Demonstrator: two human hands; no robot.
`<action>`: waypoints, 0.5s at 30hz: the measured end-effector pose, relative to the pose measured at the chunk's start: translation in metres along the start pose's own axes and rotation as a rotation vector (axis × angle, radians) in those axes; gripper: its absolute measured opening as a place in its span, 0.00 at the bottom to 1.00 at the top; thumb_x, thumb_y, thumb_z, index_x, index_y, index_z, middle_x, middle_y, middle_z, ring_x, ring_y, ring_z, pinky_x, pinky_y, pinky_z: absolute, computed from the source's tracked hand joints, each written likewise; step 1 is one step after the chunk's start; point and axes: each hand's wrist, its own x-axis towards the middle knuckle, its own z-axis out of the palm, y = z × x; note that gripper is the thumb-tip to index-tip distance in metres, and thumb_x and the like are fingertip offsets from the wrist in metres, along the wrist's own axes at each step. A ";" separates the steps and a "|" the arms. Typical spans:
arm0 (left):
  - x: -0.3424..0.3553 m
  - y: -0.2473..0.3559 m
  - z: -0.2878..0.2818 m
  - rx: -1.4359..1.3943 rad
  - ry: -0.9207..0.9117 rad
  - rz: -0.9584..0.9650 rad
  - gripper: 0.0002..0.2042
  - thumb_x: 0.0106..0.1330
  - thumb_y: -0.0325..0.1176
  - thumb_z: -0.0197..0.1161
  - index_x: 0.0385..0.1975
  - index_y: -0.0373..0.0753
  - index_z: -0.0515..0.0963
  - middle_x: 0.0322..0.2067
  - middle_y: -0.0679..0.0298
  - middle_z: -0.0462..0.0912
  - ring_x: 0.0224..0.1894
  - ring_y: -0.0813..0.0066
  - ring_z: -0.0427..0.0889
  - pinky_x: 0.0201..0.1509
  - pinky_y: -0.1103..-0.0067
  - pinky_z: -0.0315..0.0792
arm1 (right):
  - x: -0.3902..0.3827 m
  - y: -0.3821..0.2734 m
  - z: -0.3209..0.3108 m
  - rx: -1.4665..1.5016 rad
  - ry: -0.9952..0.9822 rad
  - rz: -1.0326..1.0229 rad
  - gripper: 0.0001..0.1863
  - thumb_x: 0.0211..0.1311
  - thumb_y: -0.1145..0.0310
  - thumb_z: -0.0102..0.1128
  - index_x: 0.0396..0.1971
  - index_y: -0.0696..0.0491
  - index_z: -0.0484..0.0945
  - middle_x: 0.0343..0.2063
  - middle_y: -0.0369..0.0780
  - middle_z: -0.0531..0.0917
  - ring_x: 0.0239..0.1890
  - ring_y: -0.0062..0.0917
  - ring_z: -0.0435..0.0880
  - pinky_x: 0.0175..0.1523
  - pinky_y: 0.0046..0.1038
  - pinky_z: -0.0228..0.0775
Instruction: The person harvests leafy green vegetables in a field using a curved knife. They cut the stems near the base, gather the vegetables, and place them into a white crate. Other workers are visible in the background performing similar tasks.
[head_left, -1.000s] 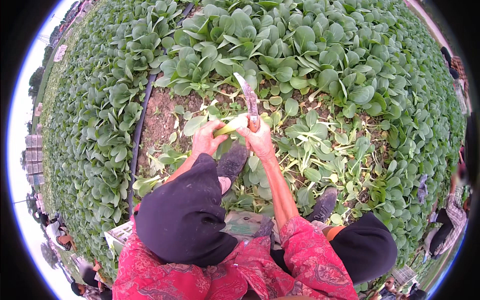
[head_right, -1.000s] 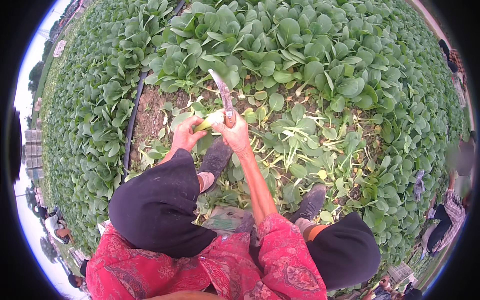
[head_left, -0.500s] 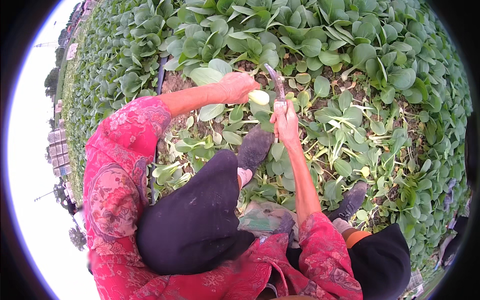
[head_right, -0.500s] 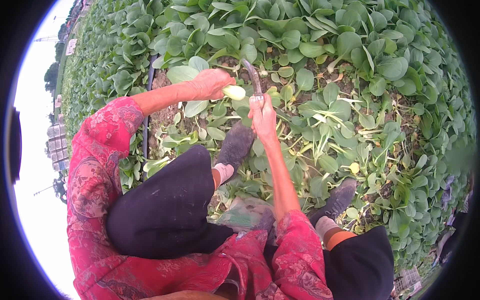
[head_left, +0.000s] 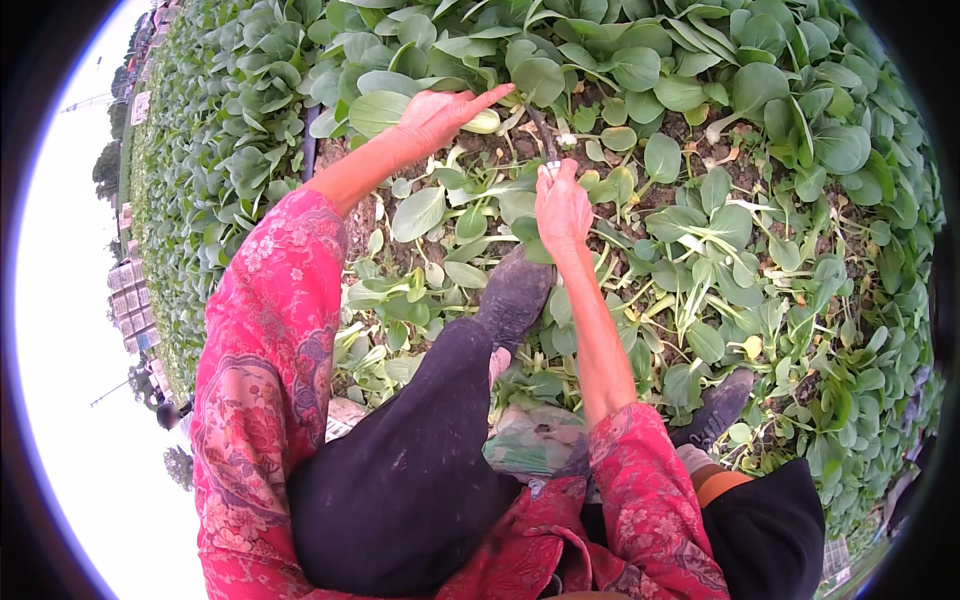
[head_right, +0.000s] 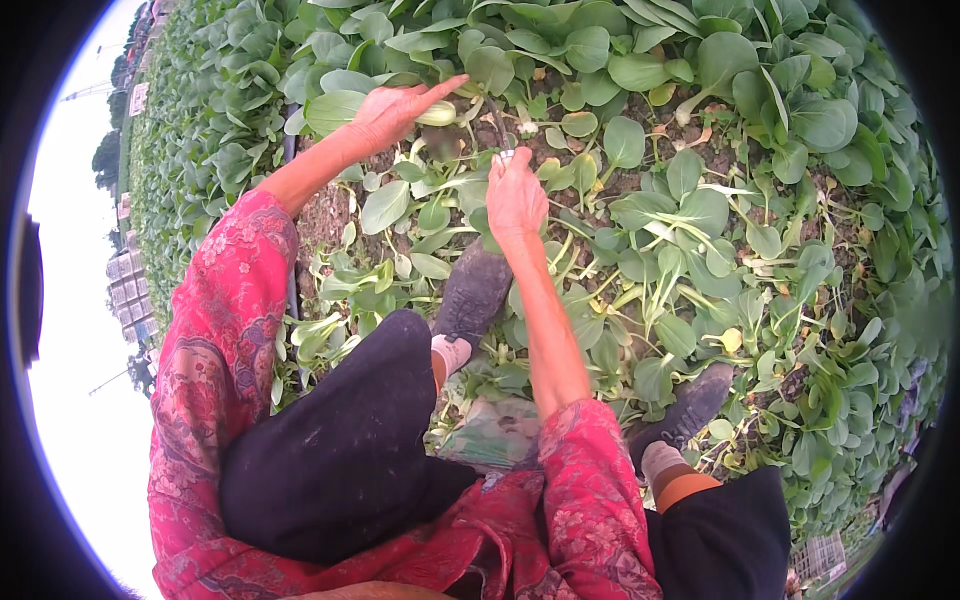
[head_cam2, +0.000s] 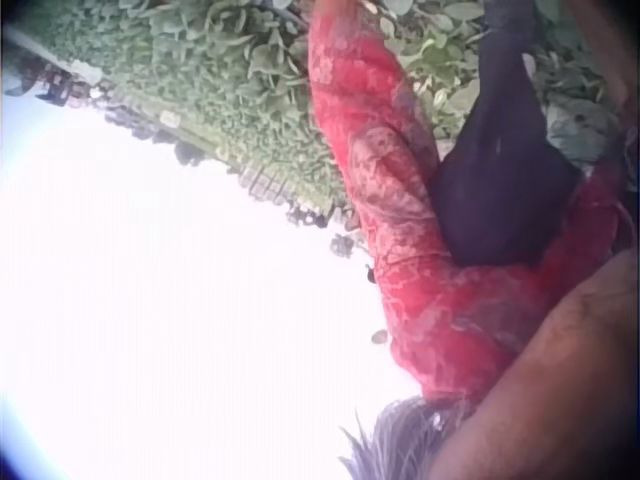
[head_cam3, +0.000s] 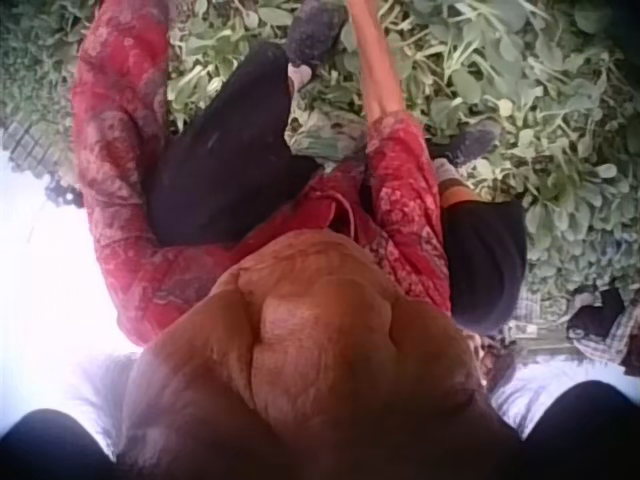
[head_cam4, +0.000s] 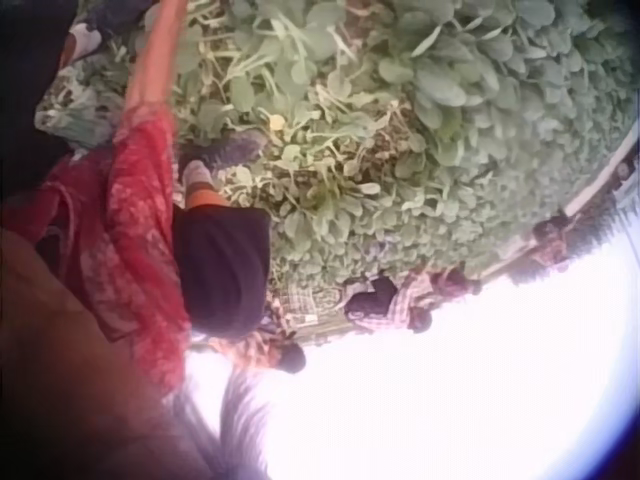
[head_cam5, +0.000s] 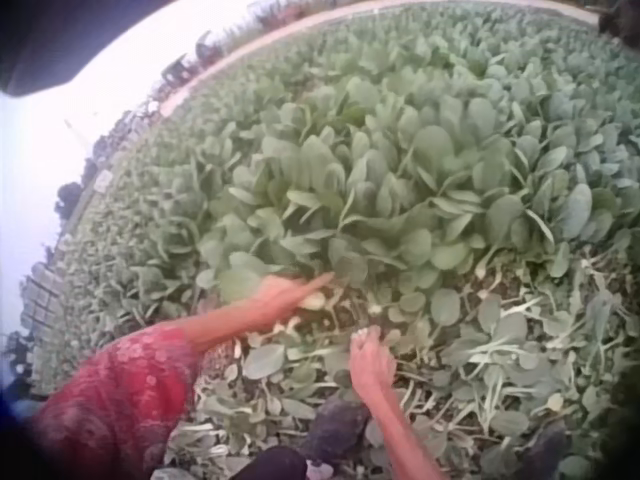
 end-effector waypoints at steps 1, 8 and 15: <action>0.000 -0.001 -0.001 -0.018 0.027 0.008 0.47 0.50 0.19 0.56 0.71 0.61 0.46 0.34 0.59 0.80 0.29 0.54 0.81 0.28 0.64 0.75 | -0.001 0.001 0.002 -0.003 0.012 0.021 0.18 0.69 0.56 0.48 0.43 0.57 0.63 0.27 0.55 0.82 0.33 0.55 0.81 0.38 0.52 0.70; -0.002 -0.024 0.022 0.030 0.088 -0.081 0.31 0.53 0.21 0.55 0.62 0.46 0.63 0.33 0.56 0.82 0.31 0.52 0.82 0.30 0.64 0.76 | 0.010 -0.002 0.017 0.056 -0.008 0.037 0.19 0.70 0.56 0.47 0.43 0.58 0.62 0.29 0.57 0.82 0.34 0.56 0.81 0.39 0.53 0.69; 0.000 -0.013 0.027 -0.016 0.075 -0.188 0.25 0.52 0.22 0.55 0.54 0.44 0.68 0.29 0.54 0.82 0.31 0.51 0.82 0.30 0.62 0.75 | 0.054 0.003 0.028 0.163 -0.128 0.044 0.21 0.68 0.56 0.49 0.45 0.61 0.65 0.34 0.62 0.81 0.41 0.59 0.79 0.46 0.53 0.70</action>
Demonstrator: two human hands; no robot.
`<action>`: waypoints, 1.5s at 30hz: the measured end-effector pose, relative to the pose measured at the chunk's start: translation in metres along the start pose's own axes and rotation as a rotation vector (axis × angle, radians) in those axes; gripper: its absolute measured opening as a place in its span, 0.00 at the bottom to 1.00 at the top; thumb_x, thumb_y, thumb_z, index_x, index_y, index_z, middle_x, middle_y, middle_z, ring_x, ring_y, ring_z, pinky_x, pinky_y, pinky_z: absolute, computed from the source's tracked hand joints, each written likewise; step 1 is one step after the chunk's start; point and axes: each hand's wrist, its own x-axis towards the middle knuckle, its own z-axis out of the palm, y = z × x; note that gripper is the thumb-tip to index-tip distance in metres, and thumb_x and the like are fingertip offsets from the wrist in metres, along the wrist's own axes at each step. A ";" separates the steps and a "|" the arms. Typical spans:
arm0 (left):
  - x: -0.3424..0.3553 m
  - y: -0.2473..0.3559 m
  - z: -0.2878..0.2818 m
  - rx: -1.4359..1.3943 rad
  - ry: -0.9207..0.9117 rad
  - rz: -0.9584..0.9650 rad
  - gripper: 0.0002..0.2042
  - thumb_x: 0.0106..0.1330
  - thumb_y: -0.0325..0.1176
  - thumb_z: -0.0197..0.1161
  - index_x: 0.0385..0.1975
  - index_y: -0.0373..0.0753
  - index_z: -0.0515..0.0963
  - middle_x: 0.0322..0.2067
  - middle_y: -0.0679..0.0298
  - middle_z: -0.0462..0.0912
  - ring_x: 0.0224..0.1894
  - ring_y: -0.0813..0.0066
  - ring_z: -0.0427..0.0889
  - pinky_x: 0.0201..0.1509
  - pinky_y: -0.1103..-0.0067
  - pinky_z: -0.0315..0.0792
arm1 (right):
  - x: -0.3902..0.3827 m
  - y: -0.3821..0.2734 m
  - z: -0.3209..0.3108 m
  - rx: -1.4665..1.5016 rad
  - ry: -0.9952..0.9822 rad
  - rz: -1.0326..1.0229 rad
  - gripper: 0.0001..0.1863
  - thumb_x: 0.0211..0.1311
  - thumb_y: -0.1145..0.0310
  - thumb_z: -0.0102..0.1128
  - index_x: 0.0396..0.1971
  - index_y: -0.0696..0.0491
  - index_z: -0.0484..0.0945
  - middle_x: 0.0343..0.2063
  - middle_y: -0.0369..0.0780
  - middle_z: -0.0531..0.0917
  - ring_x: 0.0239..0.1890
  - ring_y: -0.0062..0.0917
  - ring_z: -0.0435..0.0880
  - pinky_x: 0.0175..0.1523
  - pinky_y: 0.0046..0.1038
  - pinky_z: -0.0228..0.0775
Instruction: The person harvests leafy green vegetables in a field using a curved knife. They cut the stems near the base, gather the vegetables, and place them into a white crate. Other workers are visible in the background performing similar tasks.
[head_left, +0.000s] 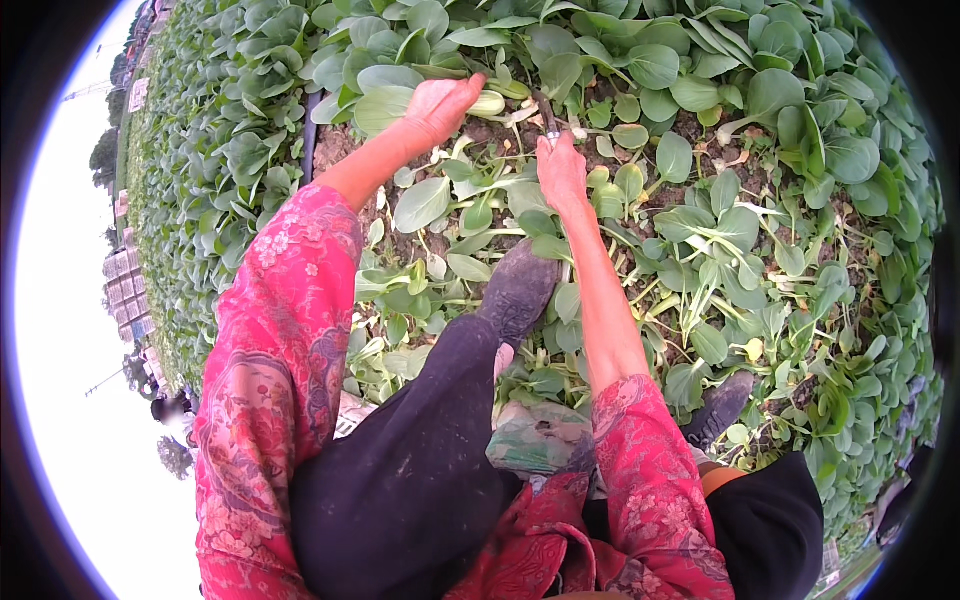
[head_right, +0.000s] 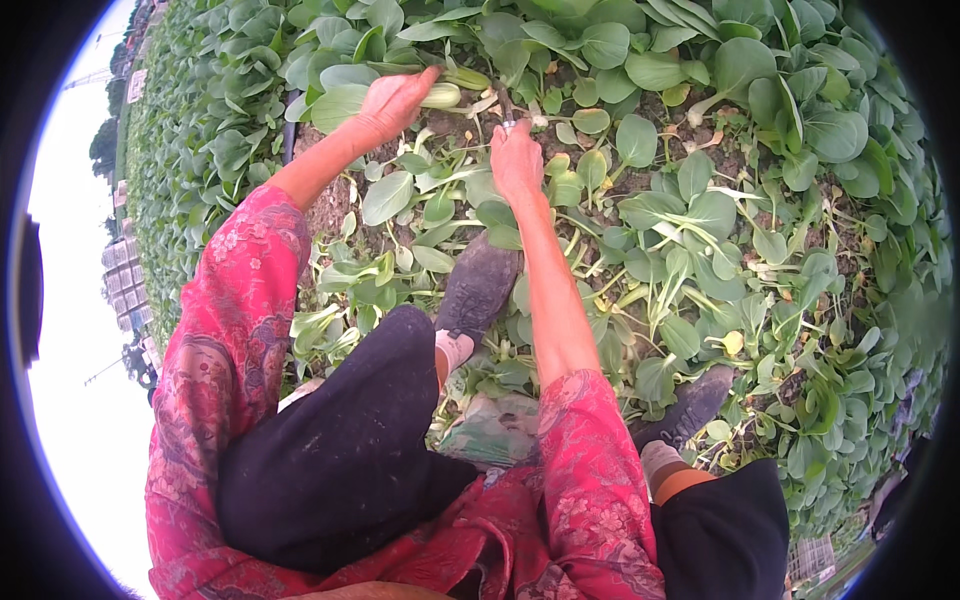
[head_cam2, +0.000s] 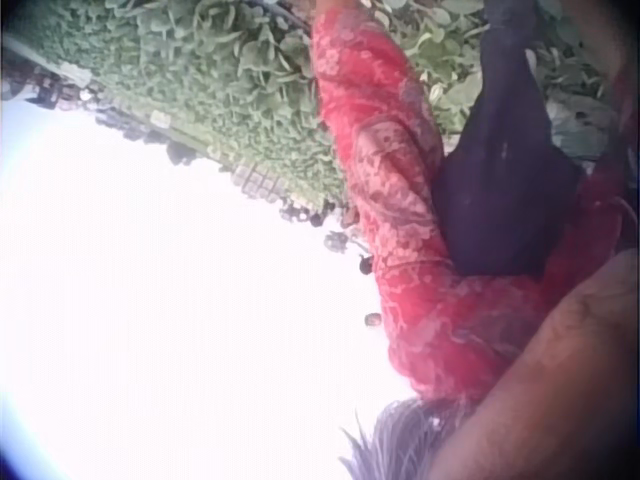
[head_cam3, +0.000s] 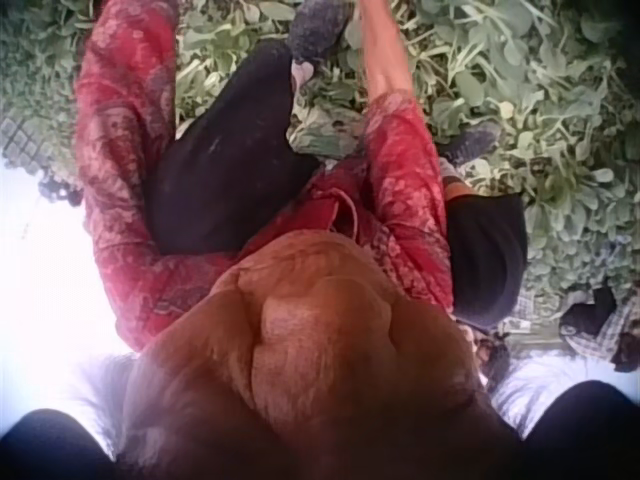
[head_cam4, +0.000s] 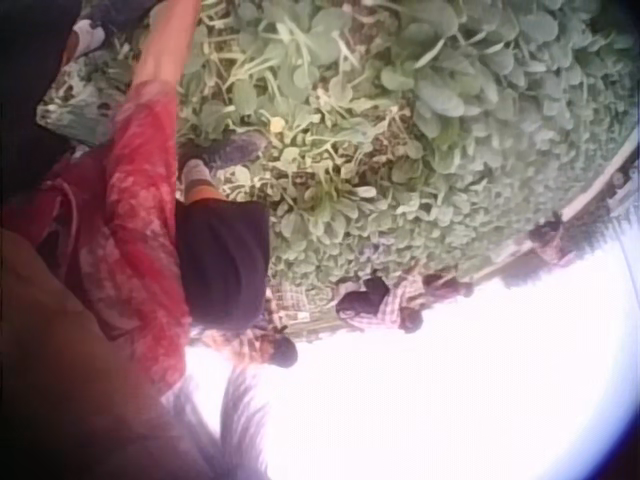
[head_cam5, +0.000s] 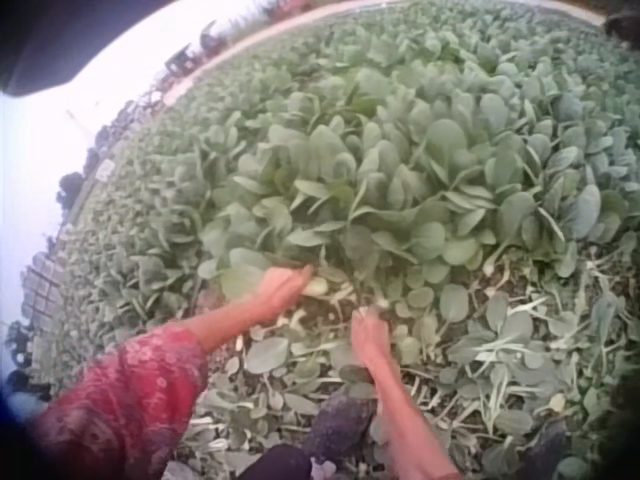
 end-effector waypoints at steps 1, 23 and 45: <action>0.001 0.003 -0.001 -0.001 -0.007 -0.019 0.24 0.52 0.22 0.55 0.52 0.45 0.69 0.29 0.54 0.82 0.31 0.51 0.82 0.30 0.62 0.75 | 0.007 0.001 -0.001 0.014 -0.024 0.016 0.21 0.68 0.56 0.49 0.45 0.61 0.66 0.34 0.62 0.81 0.41 0.59 0.79 0.46 0.53 0.70; -0.114 0.092 -0.103 -1.264 -0.480 -0.472 0.26 0.52 0.27 0.68 0.54 0.34 0.72 0.35 0.63 0.85 0.33 0.78 0.83 0.42 0.79 0.76 | -0.096 -0.013 -0.052 0.995 -0.143 0.005 0.15 0.56 0.67 0.70 0.40 0.58 0.78 0.19 0.30 0.77 0.09 0.09 0.67 0.12 0.16 0.53; -0.080 -0.070 -0.012 0.049 -0.178 -0.285 0.29 0.49 0.25 0.61 0.55 0.46 0.67 0.31 0.55 0.83 0.35 0.51 0.82 0.37 0.61 0.74 | -0.003 -0.057 0.033 0.231 -0.321 0.033 0.21 0.72 0.51 0.40 0.41 0.57 0.66 0.18 0.43 0.77 0.13 0.28 0.76 0.16 0.31 0.68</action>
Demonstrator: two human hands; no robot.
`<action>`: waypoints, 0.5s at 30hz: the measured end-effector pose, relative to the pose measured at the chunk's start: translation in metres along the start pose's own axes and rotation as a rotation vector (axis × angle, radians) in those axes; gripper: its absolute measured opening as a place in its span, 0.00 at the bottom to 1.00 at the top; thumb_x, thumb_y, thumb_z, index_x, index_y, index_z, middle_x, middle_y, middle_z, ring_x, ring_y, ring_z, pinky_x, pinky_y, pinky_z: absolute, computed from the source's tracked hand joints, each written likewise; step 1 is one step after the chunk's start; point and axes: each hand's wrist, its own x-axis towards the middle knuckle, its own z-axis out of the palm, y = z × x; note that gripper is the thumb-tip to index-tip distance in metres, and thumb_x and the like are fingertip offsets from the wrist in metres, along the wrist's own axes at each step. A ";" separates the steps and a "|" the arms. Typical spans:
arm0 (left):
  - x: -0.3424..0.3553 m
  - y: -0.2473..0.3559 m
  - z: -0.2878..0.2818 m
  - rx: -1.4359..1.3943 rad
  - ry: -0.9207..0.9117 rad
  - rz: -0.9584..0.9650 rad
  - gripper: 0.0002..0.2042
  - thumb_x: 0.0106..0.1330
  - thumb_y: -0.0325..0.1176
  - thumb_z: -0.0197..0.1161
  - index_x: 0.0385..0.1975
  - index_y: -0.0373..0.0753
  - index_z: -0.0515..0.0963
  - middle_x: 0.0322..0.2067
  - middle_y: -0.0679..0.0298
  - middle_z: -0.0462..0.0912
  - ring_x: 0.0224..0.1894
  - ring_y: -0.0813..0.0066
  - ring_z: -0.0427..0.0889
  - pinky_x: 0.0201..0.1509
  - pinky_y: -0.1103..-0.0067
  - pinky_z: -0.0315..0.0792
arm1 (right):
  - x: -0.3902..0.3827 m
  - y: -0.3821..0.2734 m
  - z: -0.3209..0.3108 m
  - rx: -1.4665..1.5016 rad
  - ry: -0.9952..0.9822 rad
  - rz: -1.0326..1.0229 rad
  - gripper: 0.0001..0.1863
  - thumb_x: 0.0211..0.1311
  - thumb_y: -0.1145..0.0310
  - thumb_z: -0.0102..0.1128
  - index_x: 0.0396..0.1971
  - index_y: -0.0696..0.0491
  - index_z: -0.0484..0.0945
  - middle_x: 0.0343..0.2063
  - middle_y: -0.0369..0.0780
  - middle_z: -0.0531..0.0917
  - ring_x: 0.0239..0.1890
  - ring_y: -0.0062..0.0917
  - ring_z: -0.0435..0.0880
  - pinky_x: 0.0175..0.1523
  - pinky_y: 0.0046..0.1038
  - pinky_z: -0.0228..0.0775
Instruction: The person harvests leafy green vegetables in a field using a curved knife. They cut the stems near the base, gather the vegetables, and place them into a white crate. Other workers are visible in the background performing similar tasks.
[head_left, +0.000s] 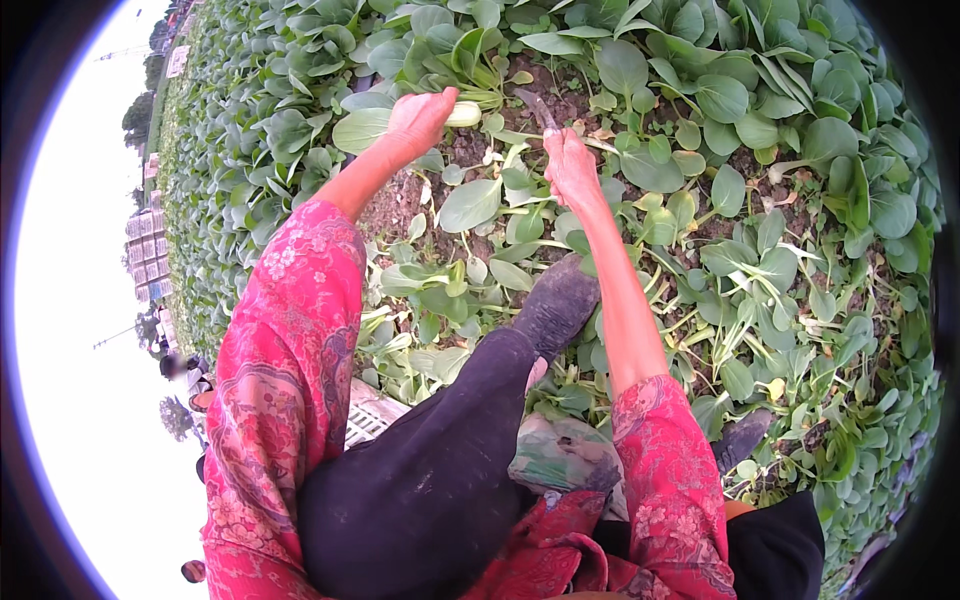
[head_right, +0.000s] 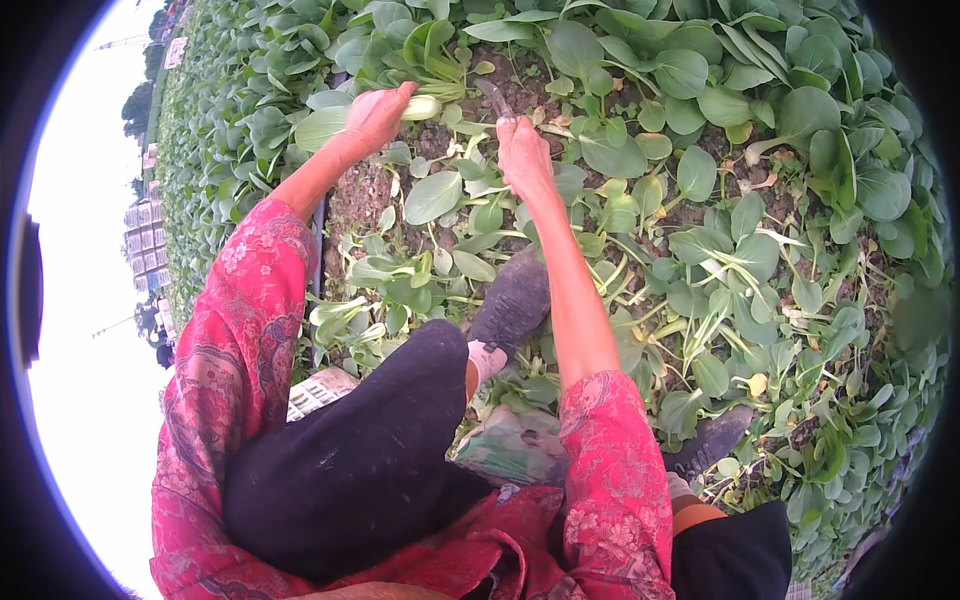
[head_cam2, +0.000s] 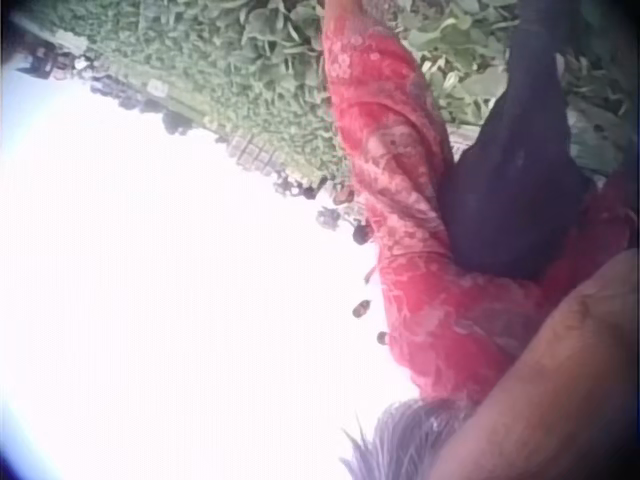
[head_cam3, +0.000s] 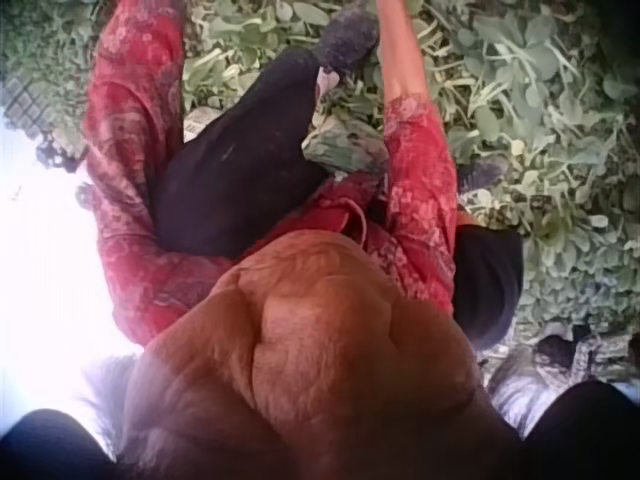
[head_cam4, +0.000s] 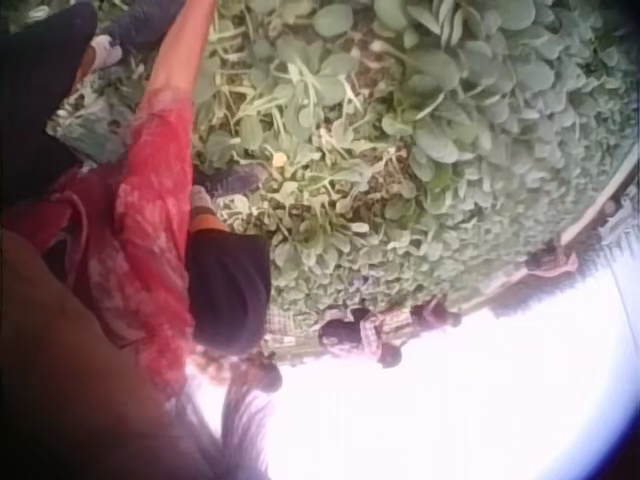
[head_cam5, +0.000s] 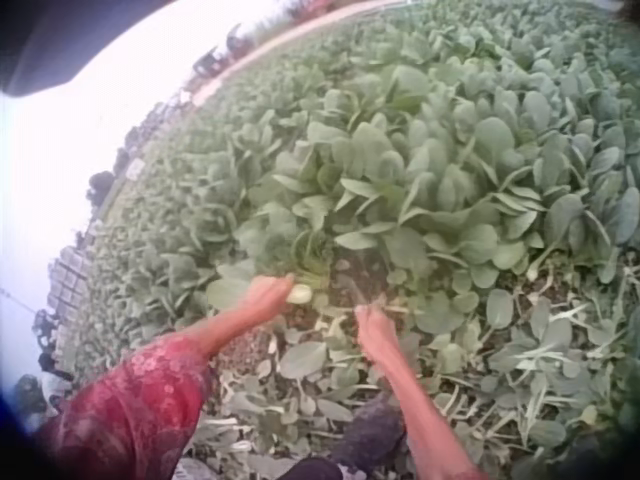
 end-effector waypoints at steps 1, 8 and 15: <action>-0.002 -0.002 0.004 -0.015 0.029 0.028 0.27 0.50 0.24 0.61 0.54 0.46 0.68 0.31 0.56 0.82 0.35 0.51 0.81 0.36 0.61 0.74 | 0.010 0.000 0.003 -0.048 0.011 0.015 0.21 0.72 0.51 0.40 0.42 0.57 0.67 0.19 0.44 0.78 0.13 0.30 0.77 0.16 0.32 0.68; -0.012 -0.005 0.014 -0.069 0.101 -0.033 0.23 0.50 0.26 0.61 0.49 0.46 0.72 0.30 0.56 0.83 0.34 0.52 0.82 0.36 0.61 0.74 | 0.039 0.001 0.036 -0.198 -0.058 -0.006 0.26 0.72 0.51 0.38 0.47 0.64 0.66 0.27 0.54 0.82 0.17 0.41 0.82 0.24 0.40 0.76; -0.020 0.010 0.015 -0.193 0.148 -0.159 0.19 0.50 0.26 0.63 0.44 0.46 0.75 0.27 0.53 0.82 0.33 0.50 0.82 0.35 0.59 0.74 | 0.053 -0.015 0.033 -0.124 -0.142 0.054 0.27 0.70 0.52 0.40 0.27 0.65 0.73 0.16 0.47 0.78 0.12 0.35 0.78 0.23 0.38 0.77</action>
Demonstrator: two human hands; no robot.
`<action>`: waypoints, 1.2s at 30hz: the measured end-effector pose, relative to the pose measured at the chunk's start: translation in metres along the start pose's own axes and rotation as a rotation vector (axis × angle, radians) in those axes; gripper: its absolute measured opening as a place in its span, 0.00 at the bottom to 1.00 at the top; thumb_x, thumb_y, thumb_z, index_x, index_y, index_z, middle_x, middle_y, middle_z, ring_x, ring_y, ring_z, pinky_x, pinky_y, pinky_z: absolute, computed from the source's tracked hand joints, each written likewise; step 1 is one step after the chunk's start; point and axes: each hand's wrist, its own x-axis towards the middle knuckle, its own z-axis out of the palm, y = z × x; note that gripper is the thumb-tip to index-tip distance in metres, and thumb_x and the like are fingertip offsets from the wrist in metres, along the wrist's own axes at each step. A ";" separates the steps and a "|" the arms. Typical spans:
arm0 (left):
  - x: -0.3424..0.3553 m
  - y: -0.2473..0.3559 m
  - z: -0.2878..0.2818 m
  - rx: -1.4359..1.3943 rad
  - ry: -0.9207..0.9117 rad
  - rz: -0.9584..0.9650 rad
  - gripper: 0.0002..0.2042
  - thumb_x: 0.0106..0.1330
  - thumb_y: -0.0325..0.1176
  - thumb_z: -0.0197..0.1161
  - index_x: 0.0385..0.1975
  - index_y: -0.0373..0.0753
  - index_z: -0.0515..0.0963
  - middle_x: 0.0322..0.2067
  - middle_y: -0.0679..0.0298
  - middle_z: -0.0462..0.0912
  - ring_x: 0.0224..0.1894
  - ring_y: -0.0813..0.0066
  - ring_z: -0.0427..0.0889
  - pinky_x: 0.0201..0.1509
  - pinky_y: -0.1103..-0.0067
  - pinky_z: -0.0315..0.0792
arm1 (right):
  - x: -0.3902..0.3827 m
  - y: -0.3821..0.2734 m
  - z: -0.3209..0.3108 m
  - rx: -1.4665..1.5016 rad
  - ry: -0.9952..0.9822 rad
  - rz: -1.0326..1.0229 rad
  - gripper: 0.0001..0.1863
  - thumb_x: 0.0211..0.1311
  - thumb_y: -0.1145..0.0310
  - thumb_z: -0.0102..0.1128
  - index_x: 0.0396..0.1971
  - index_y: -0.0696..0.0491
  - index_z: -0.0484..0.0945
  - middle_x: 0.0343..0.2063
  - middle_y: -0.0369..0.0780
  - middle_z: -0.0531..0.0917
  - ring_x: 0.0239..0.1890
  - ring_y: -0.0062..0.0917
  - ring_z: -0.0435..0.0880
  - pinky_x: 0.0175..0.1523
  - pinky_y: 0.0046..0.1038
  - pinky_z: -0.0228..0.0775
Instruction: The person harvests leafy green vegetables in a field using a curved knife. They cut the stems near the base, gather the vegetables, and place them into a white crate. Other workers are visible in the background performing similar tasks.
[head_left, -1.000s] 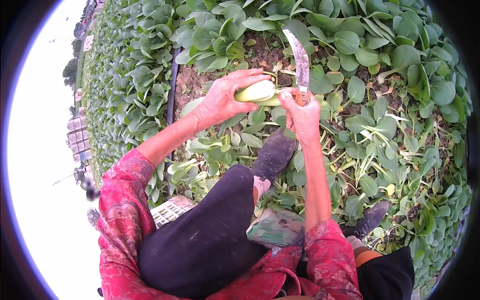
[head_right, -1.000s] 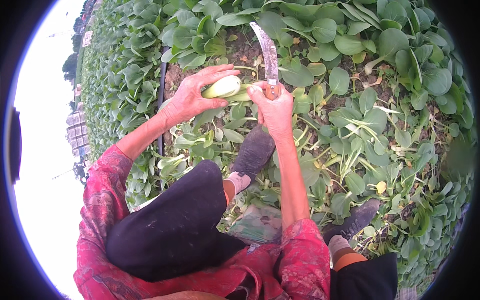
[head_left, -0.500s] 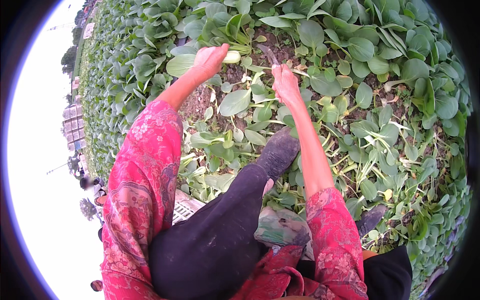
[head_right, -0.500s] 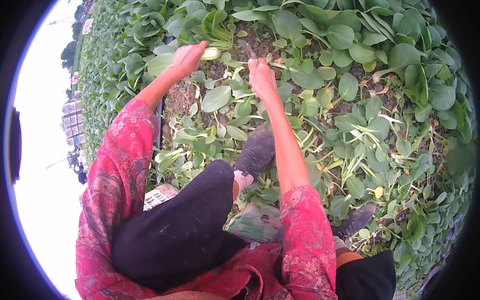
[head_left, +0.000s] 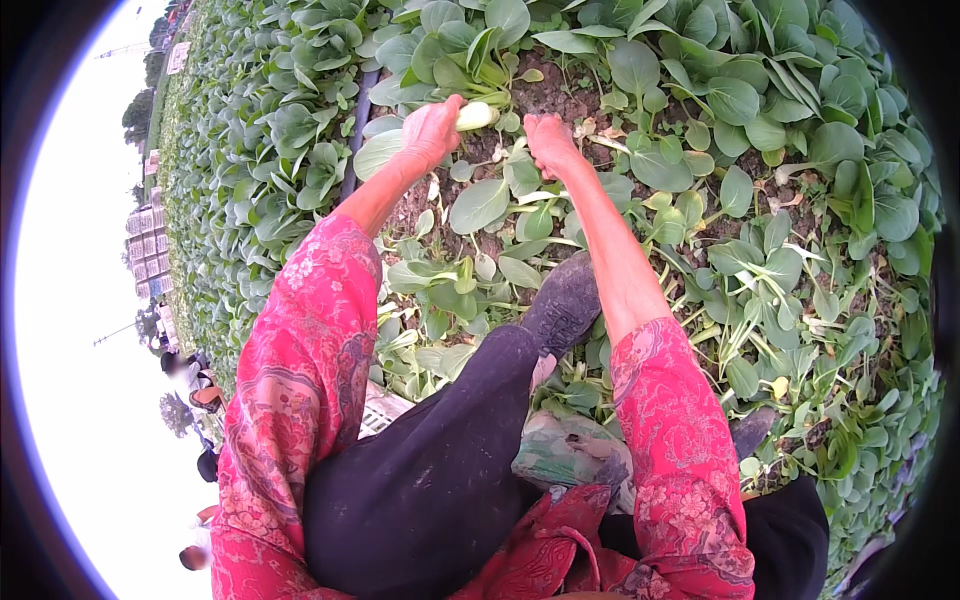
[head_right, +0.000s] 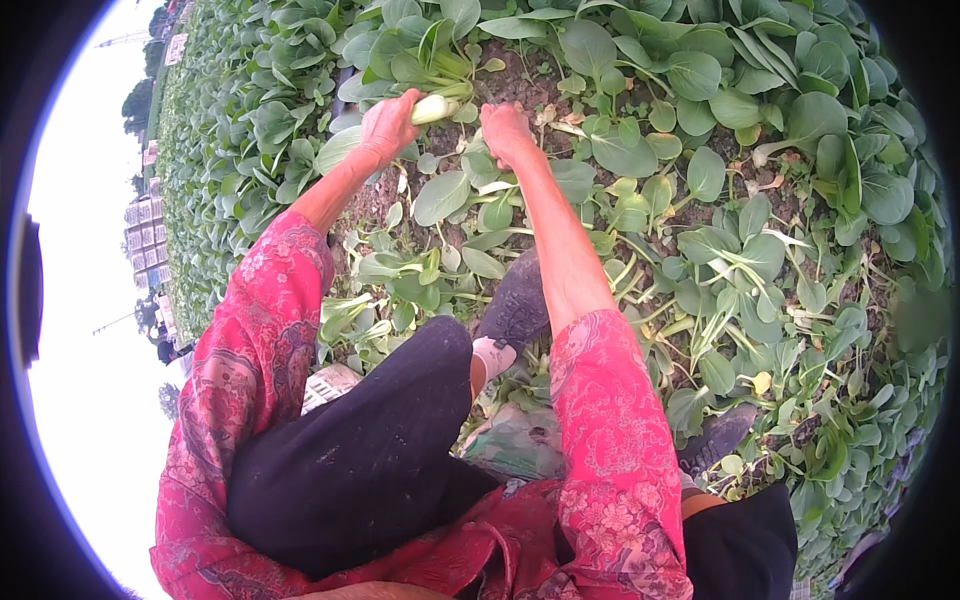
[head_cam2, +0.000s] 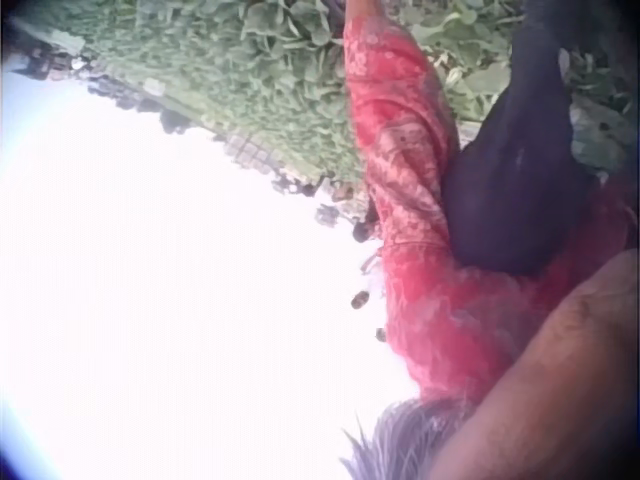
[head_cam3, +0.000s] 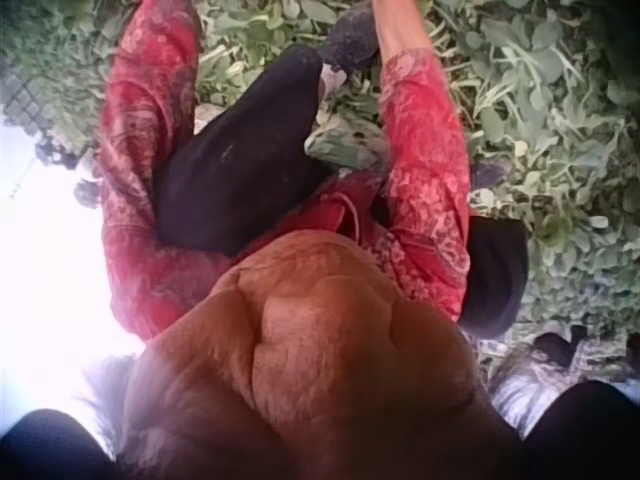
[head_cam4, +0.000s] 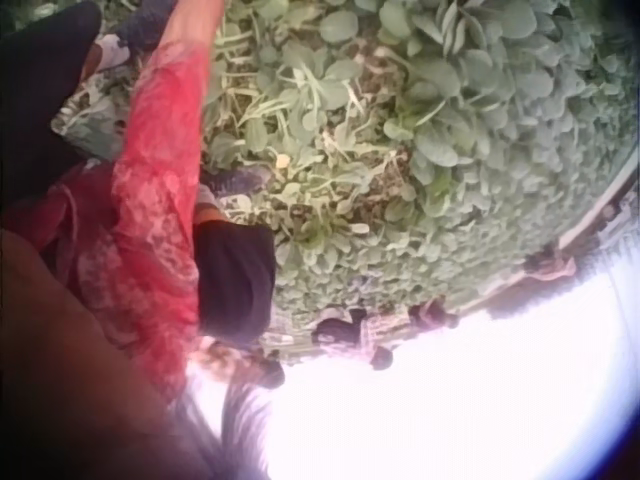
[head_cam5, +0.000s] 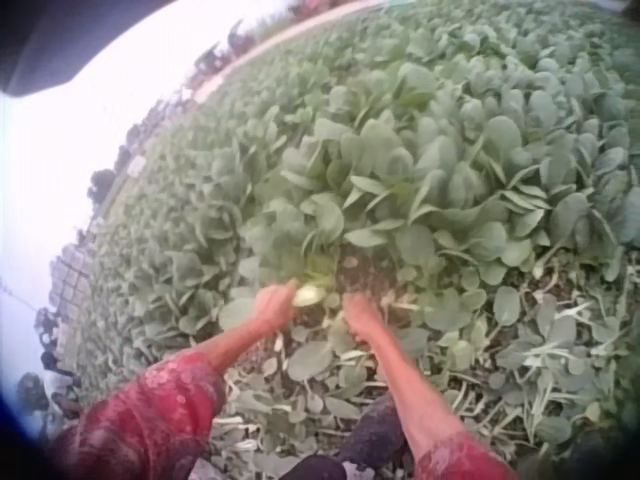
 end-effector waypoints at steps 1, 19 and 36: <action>-0.003 0.004 0.000 0.008 -0.061 -0.073 0.19 0.50 0.27 0.64 0.44 0.46 0.75 0.27 0.53 0.82 0.33 0.49 0.82 0.36 0.60 0.74 | -0.008 0.001 -0.002 -0.022 0.012 0.000 0.27 0.70 0.52 0.41 0.27 0.65 0.73 0.15 0.46 0.78 0.12 0.34 0.77 0.22 0.37 0.76; -0.068 0.054 -0.093 -1.081 -0.481 -0.267 0.24 0.46 0.25 0.72 0.47 0.33 0.76 0.38 0.62 0.83 0.38 0.79 0.80 0.48 0.80 0.73 | -0.156 0.062 -0.033 0.808 0.301 -0.204 0.14 0.56 0.73 0.68 0.41 0.54 0.76 0.19 0.30 0.75 0.10 0.10 0.67 0.12 0.15 0.58; -0.059 0.107 -0.088 -1.124 -0.503 -0.142 0.25 0.51 0.28 0.75 0.50 0.34 0.75 0.41 0.66 0.82 0.42 0.81 0.79 0.52 0.79 0.73 | -0.150 0.036 -0.034 0.987 0.137 -0.303 0.22 0.52 0.70 0.73 0.43 0.62 0.73 0.23 0.38 0.80 0.09 0.12 0.68 0.12 0.15 0.58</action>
